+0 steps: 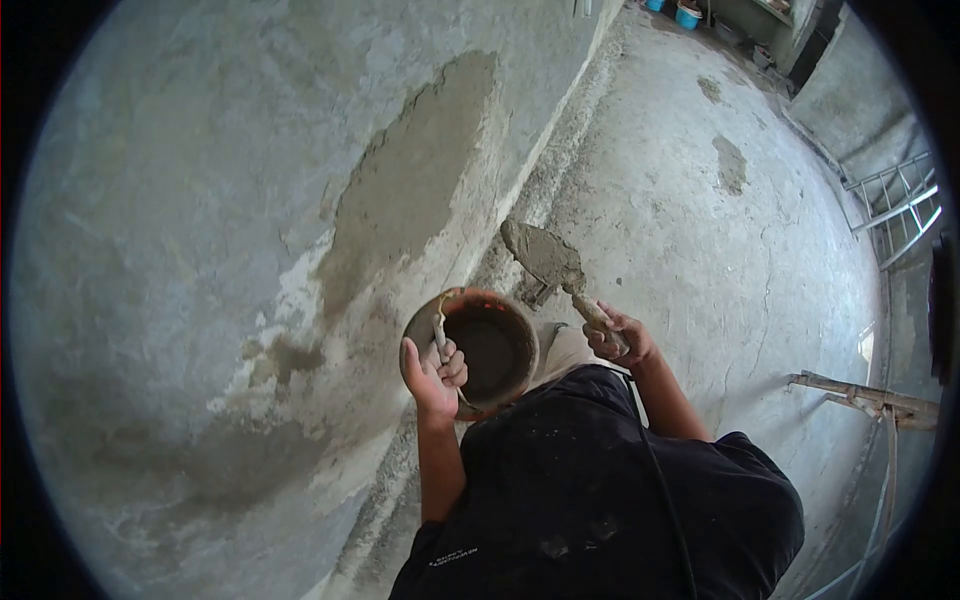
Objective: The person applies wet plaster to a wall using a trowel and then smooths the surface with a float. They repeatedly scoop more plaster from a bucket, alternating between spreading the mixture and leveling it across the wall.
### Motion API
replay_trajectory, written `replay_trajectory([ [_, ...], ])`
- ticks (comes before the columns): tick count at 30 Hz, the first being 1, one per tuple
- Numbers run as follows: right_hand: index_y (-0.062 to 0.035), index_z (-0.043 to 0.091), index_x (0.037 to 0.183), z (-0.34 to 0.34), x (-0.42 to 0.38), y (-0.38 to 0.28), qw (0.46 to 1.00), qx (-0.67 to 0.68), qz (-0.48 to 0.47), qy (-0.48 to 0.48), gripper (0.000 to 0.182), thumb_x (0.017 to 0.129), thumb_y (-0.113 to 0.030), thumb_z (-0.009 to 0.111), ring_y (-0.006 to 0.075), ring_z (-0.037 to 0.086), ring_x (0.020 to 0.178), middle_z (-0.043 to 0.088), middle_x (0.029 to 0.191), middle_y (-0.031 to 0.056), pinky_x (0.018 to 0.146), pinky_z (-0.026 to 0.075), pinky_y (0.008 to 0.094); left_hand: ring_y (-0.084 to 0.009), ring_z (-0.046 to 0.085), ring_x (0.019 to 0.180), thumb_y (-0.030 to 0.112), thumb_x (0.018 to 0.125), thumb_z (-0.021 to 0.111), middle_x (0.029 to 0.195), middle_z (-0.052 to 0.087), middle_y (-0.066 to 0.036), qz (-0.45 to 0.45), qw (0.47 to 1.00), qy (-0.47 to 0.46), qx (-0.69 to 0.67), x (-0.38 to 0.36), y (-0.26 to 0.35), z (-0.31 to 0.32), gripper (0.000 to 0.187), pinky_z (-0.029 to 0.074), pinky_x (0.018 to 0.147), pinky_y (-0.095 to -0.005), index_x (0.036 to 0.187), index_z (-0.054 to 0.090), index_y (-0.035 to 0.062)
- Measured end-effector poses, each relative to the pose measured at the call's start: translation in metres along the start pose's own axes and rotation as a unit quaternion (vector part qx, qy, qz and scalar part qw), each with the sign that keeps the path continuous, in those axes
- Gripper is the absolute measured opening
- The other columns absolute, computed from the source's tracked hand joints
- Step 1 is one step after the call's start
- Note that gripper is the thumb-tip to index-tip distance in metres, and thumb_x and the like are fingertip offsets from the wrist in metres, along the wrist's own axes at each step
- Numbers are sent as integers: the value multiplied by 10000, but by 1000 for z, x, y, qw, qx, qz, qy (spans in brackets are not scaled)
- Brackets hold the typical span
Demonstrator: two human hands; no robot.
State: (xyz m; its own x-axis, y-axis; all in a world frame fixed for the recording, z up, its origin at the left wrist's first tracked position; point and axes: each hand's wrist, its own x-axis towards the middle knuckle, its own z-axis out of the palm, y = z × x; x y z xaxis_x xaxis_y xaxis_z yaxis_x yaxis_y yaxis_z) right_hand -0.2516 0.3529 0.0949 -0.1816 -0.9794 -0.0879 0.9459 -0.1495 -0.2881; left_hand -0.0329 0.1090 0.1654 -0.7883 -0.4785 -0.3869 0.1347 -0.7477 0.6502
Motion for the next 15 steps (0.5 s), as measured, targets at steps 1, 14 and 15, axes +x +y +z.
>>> replay_trajectory([
  [1, -112, 395, 1262, -6, 5, -1, 1000, 22, -16, 3, 460, 827, -137, 542, 113, 419, 533, 498, 866, 133, 438, 375, 198, -61, 175, 442, 759, 815, 348, 544, 213, 73, -10, 1000, 11, -12, 6, 1, 1, 699, 149, 420, -216, 768, 423, 65],
  [14, -55, 510, 1198, -60, 164, -138, 907, -358, -80, 209, 327, 880, -127, 544, 79, 472, 558, 491, 698, -15, 489, 399, 246, -87, 236, 398, 591, 893, 395, 549, 316, 28, -44, 983, 178, -13, 119, -31, -14, 521, 195, 388, -249, 791, 459, 84],
  [15, -55, 510, 1198, -70, 181, -148, 909, -350, -84, 209, 327, 880, -127, 544, 79, 472, 558, 491, 698, -15, 489, 399, 246, -83, 237, 400, 585, 893, 392, 542, 311, 31, -26, 970, 240, -5, 122, -31, 1, 516, 182, 385, -245, 766, 448, 88],
])
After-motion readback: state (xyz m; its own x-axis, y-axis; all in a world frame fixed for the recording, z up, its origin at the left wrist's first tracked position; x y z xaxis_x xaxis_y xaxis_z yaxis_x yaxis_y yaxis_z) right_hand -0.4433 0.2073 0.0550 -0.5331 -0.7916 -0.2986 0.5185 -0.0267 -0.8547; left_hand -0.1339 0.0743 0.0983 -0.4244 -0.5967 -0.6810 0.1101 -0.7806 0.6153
